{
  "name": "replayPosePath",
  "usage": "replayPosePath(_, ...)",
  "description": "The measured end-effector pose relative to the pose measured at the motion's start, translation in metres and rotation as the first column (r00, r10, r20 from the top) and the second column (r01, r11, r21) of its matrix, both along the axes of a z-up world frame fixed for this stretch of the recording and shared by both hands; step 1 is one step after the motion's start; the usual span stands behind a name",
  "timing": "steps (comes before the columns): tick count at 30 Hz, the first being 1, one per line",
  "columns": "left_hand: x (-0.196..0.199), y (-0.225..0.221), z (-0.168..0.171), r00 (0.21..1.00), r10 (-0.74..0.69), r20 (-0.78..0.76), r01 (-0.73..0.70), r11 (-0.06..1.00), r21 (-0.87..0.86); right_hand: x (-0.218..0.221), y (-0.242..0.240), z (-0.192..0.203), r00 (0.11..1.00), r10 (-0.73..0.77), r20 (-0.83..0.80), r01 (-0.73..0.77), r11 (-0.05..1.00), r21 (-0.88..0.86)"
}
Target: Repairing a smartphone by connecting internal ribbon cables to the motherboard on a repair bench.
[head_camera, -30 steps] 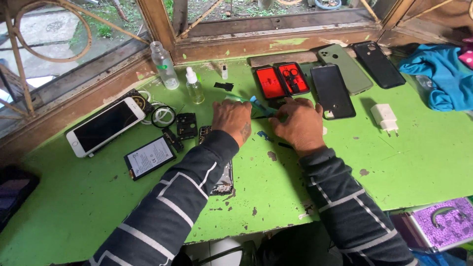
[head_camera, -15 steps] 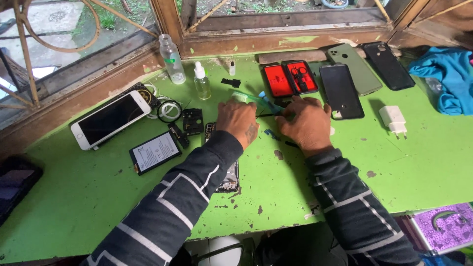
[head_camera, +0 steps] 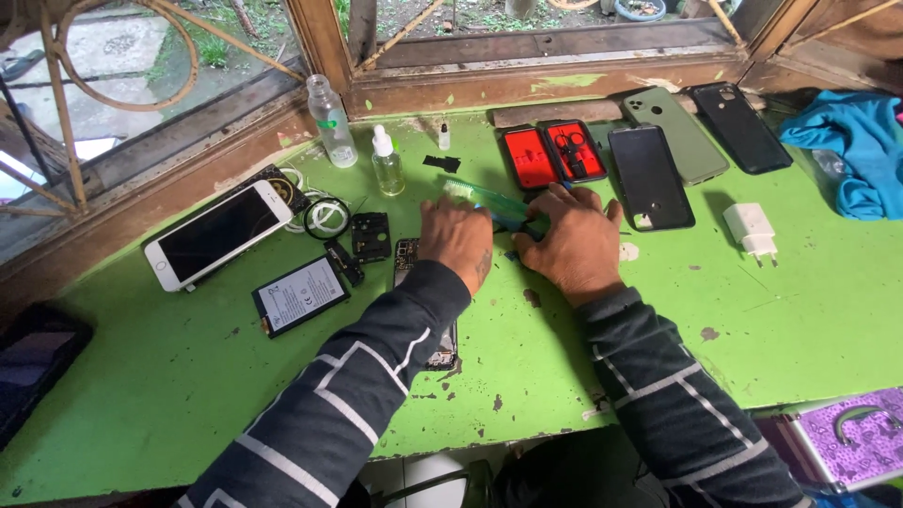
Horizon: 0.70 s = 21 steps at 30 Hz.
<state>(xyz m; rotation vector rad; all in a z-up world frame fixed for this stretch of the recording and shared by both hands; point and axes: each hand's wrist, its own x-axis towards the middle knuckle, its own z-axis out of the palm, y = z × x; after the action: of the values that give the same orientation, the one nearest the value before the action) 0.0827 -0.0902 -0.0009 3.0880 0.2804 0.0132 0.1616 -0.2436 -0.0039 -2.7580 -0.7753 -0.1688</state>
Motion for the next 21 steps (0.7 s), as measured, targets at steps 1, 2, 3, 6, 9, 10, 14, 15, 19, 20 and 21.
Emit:
replayPosePath(1, 0.002, 0.000, -0.003, 1.000, -0.002, 0.001, 0.002, 1.000, 0.001, -0.003, 0.000, 0.002, 1.000, -0.002, 0.001, 0.002, 1.000, 0.001)
replayPosePath(2, 0.005, 0.001, -0.005, 1.000, -0.004, 0.003, 0.003, 1.000, 0.007, -0.005, 0.000, 0.004, 1.000, 0.006, 0.006, -0.006, 1.000, 0.014)
replayPosePath(3, 0.007, 0.001, -0.008, 1.000, -0.004, 0.005, 0.004, 1.000, 0.012, -0.008, 0.000, 0.006, 1.000, 0.016, 0.011, -0.016, 1.000, 0.026)
replayPosePath(6, 0.001, 0.000, 0.001, 1.000, 0.000, -0.023, 0.000, 0.999, 0.036, -0.007, -0.001, 0.004, 0.999, 0.029, 0.039, -0.031, 0.998, 0.047)
replayPosePath(9, 0.002, 0.009, 0.002, 1.000, 0.008, -0.021, -0.007, 0.999, 0.053, 0.005, -0.003, -0.007, 0.999, 0.033, 0.021, -0.034, 0.997, 0.065)
replayPosePath(10, 0.003, 0.011, 0.002, 1.000, 0.007, -0.023, -0.006, 0.999, 0.051, 0.007, -0.005, -0.010, 0.999, 0.032, 0.019, -0.033, 0.997, 0.064)
replayPosePath(14, 0.003, 0.024, 0.001, 0.999, 0.034, 0.004, -0.034, 0.997, 0.076, 0.014, -0.005, -0.018, 1.000, 0.000, 0.025, -0.001, 0.999, 0.033)
replayPosePath(15, 0.004, 0.027, 0.000, 0.999, 0.045, 0.008, -0.046, 0.997, 0.061, 0.015, -0.006, -0.019, 1.000, -0.010, 0.028, 0.009, 0.999, 0.030)
replayPosePath(19, -0.007, 0.039, 0.009, 0.997, 0.016, 0.074, -0.017, 1.000, 0.007, 0.015, -0.006, -0.020, 1.000, -0.027, 0.010, 0.027, 0.999, 0.025)
replayPosePath(20, -0.010, 0.035, 0.017, 0.999, 0.019, 0.043, -0.019, 1.000, -0.003, 0.015, -0.007, -0.019, 1.000, -0.025, 0.000, 0.025, 0.999, 0.028)
replayPosePath(21, -0.015, 0.032, 0.026, 1.000, 0.024, 0.011, -0.023, 1.000, -0.013, 0.015, -0.006, -0.018, 1.000, -0.021, -0.011, 0.021, 0.999, 0.031)
